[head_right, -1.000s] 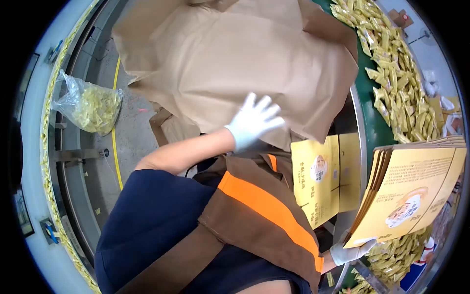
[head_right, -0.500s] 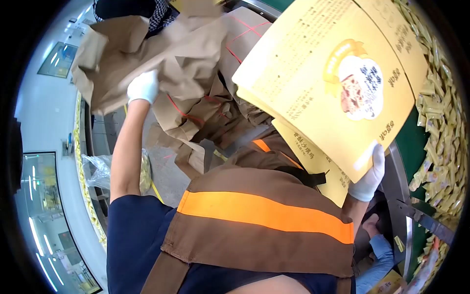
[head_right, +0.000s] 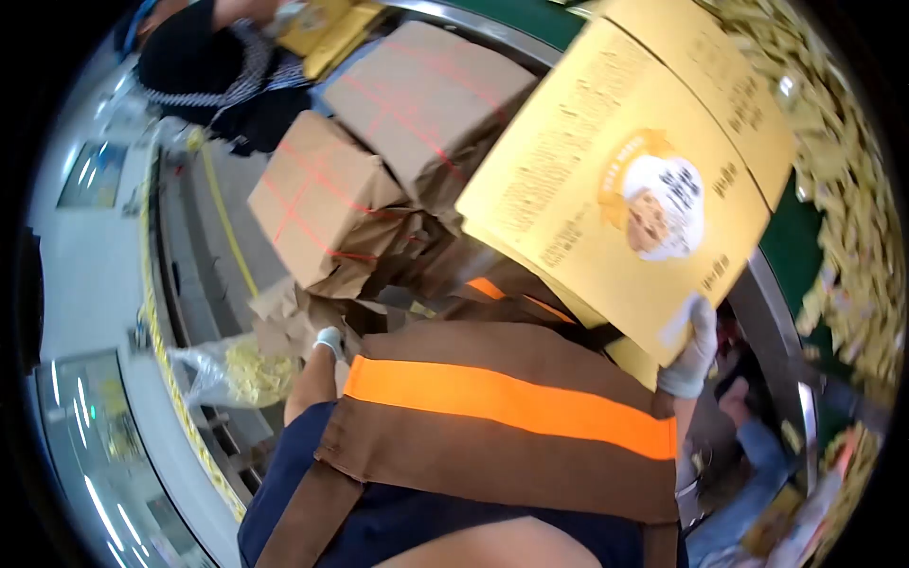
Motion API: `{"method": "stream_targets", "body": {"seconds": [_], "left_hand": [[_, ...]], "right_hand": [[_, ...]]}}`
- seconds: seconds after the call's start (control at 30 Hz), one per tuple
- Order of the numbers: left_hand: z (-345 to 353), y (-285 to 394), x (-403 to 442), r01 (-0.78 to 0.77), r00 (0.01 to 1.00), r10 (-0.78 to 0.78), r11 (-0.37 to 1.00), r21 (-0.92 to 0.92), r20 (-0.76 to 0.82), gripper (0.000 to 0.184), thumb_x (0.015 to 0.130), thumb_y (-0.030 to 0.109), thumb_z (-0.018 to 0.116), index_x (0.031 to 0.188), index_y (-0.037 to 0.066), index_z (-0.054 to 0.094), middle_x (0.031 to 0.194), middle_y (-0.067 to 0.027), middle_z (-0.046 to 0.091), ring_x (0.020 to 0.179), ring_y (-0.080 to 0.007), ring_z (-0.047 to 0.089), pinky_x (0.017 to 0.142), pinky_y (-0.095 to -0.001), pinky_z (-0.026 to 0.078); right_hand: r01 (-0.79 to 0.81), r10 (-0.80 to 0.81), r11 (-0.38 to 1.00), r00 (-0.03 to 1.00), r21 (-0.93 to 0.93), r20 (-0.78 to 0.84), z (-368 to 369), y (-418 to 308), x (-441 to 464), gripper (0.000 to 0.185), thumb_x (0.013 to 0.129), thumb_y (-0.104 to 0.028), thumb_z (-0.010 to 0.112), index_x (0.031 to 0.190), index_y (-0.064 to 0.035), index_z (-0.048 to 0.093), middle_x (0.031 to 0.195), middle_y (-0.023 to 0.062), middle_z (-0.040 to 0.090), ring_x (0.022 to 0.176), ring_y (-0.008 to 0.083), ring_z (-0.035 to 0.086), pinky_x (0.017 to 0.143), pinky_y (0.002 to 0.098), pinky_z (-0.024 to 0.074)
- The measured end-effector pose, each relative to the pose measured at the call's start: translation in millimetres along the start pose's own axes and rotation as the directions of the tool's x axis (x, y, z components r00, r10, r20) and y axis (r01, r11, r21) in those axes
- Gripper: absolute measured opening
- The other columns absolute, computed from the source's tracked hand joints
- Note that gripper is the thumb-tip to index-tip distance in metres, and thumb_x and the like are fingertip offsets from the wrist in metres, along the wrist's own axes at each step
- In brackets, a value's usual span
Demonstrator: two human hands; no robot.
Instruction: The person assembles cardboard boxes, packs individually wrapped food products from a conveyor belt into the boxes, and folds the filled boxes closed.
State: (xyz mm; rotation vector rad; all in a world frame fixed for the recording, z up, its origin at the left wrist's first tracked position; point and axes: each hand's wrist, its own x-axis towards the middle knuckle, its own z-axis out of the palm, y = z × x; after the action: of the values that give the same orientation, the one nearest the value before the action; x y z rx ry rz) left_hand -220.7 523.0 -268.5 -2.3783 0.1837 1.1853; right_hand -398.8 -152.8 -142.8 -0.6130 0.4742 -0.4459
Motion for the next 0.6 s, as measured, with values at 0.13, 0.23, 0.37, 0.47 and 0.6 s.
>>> {"method": "stream_targets", "body": {"seconds": [0.13,0.23,0.37,0.47,0.6], "left_hand": [[-44,80,4,-0.349,0.928,0.324,0.929,0.125,0.182,0.040,0.090,0.037,0.059,0.116,0.007,0.068,0.118,-0.0175,0.066,0.106,-0.0361,0.064,0.090,-0.0399,0.051],[-140,134,-37,-0.507,0.834,0.416,0.837,0.205,0.363,0.043,0.090,0.037,0.061,0.119,0.006,0.066,0.120,-0.0175,0.066,0.107,-0.0349,0.064,0.092,-0.0379,0.050],[-267,178,-114,-0.812,0.583,0.774,0.559,-0.168,-0.247,0.047,0.090,0.036,0.064,0.124,0.003,0.063,0.118,-0.0179,0.067,0.107,-0.0319,0.066,0.092,-0.0361,0.051],[-324,224,-164,-0.801,0.203,0.863,-0.125,-0.585,-0.462,0.065,0.097,0.033,0.058,0.148,0.000,0.035,0.136,-0.0147,0.056,0.124,-0.0235,0.054,0.103,-0.0355,0.043],[-335,336,-166,0.199,0.215,0.664,-0.748,-0.633,-0.716,0.055,0.099,0.034,0.054,0.142,0.000,0.042,0.134,-0.0177,0.055,0.121,-0.0269,0.056,0.101,-0.0395,0.047]], "right_hand": [[0.041,-0.063,0.991,0.983,-0.130,-0.172,4,-1,-25,0.040,0.096,-0.021,0.058,0.128,0.0015,0.052,0.118,0.0093,0.064,0.102,0.0174,0.064,0.091,0.0317,0.0522],[0.149,-0.193,0.944,0.973,-0.294,-0.125,27,-6,-34,0.051,0.088,-0.021,0.067,0.130,0.0029,0.050,0.119,0.0101,0.063,0.103,0.0172,0.063,0.090,0.0296,0.0508],[0.254,-0.292,0.925,0.951,-0.284,-0.103,37,4,-48,0.048,0.094,-0.022,0.059,0.134,0.0024,0.047,0.125,0.0127,0.061,0.109,0.0211,0.063,0.094,0.0337,0.0501],[0.321,-0.339,0.938,0.930,-0.129,-0.146,70,17,-45,0.043,0.095,-0.017,0.058,0.132,0.0025,0.048,0.121,0.0119,0.062,0.105,0.0203,0.063,0.089,0.0327,0.0519],[0.352,-0.370,0.926,0.918,-0.136,-0.142,106,52,-34,0.043,0.093,-0.013,0.058,0.132,0.0025,0.049,0.116,0.0139,0.064,0.097,0.0201,0.065,0.086,0.0322,0.0523]]}}
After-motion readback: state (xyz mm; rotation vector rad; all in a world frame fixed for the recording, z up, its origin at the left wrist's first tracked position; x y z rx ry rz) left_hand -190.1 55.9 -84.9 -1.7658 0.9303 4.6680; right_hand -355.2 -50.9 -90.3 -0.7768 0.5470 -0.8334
